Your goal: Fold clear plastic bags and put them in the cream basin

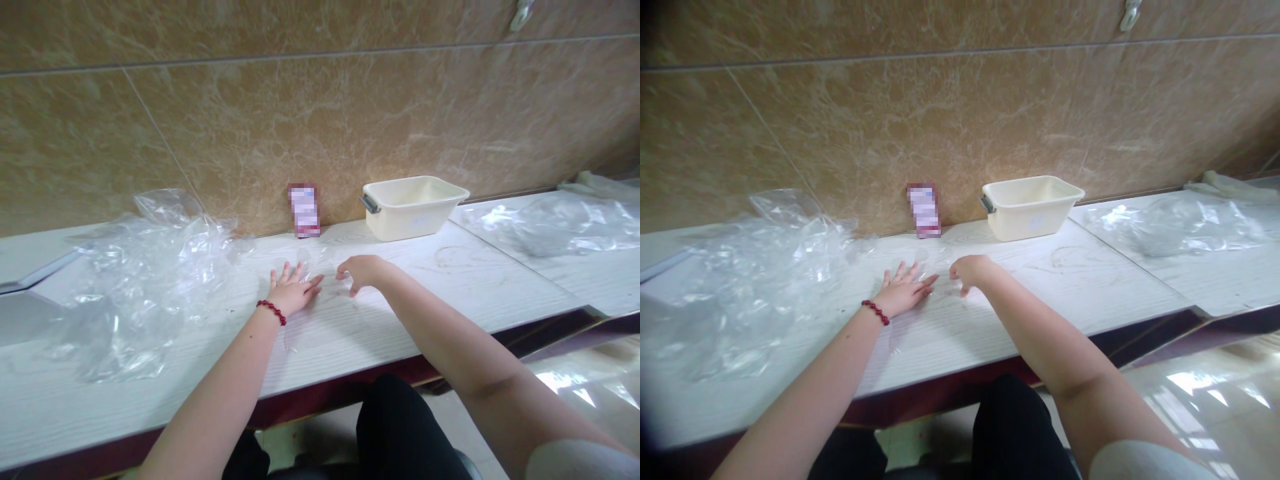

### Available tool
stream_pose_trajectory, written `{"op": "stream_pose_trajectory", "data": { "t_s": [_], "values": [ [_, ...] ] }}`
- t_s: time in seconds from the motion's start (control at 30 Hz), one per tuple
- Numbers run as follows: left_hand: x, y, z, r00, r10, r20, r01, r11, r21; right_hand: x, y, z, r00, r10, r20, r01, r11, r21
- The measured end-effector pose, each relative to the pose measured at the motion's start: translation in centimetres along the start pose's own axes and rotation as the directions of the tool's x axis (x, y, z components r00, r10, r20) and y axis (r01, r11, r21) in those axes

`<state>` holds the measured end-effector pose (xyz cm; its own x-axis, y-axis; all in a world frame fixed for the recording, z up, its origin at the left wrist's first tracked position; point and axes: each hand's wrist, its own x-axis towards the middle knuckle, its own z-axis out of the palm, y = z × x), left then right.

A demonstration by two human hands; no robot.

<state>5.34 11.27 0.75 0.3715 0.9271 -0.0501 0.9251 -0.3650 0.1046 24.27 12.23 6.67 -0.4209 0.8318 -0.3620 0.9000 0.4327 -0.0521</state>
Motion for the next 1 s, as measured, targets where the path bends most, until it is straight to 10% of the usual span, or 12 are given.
{"op": "stream_pose_trajectory", "data": {
  "t_s": [0.4, 0.53, 0.77, 1.0],
  "values": [
    [-2.0, 1.6, -3.9, 0.953, 0.101, -0.285, -0.104, 0.995, 0.005, -1.1, 1.2, 1.7, 0.99, -0.118, -0.073, 0.126, 0.984, 0.129],
    [-4.7, 1.3, -5.3, 0.95, 0.232, -0.21, -0.242, 0.97, -0.025, -0.9, 2.2, 2.2, 0.984, -0.13, -0.125, 0.153, 0.969, 0.196],
    [-10.7, 0.1, -2.5, 0.95, 0.259, -0.173, -0.289, 0.942, -0.173, -5.8, 2.4, 4.9, 0.901, -0.2, -0.386, 0.29, 0.938, 0.191],
    [-10.8, 0.6, 0.4, 0.946, 0.2, -0.253, -0.257, 0.941, -0.218, -9.9, 0.6, 7.7, 0.825, -0.273, -0.495, 0.391, 0.908, 0.15]
  ]
}}
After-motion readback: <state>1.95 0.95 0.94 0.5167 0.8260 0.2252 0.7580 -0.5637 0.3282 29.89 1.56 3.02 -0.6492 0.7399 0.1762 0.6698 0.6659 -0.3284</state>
